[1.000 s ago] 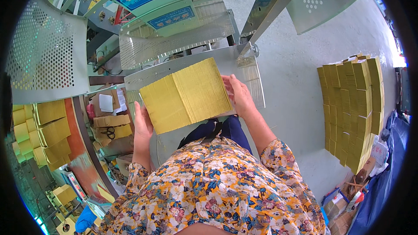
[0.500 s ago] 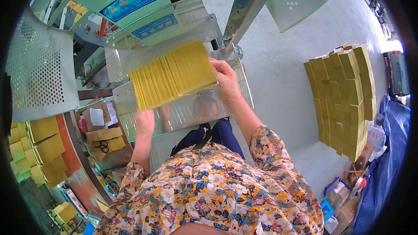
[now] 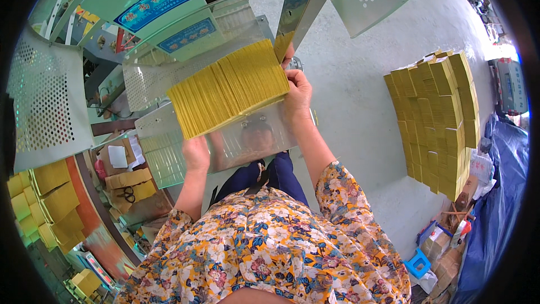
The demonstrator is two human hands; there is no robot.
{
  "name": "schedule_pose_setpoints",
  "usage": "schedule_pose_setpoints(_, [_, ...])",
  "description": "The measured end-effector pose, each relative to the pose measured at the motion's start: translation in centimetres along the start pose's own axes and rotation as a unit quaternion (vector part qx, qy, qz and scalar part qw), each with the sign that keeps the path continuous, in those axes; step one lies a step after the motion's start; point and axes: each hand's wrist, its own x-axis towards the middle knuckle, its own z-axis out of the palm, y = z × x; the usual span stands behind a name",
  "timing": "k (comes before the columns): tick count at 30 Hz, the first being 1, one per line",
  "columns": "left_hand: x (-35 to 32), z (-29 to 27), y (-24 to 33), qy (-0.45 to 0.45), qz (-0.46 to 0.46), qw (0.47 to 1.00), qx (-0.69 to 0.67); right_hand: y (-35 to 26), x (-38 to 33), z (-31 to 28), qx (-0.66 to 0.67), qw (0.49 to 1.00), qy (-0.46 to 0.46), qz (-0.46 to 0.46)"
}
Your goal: Bundling stacks of paper with bands and weighing them on a digital scale in a paper mill.
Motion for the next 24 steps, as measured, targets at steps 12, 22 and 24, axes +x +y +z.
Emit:
schedule_pose_setpoints(12, [0.1,-0.1,0.1,0.052,0.016,0.995,-0.087,-16.1,-8.3,10.0,-0.493,0.674,-0.261,-0.485])
schedule_pose_setpoints(22, [-0.3,2.4,1.9,0.026,-0.008,0.997,-0.067,-12.7,-6.5,13.9,-0.567,0.602,-0.299,-0.476])
schedule_pose_setpoints(24, [-0.5,3.5,2.7,0.016,0.008,0.996,-0.091,-8.7,-3.9,12.5,-0.614,0.59,-0.295,-0.434])
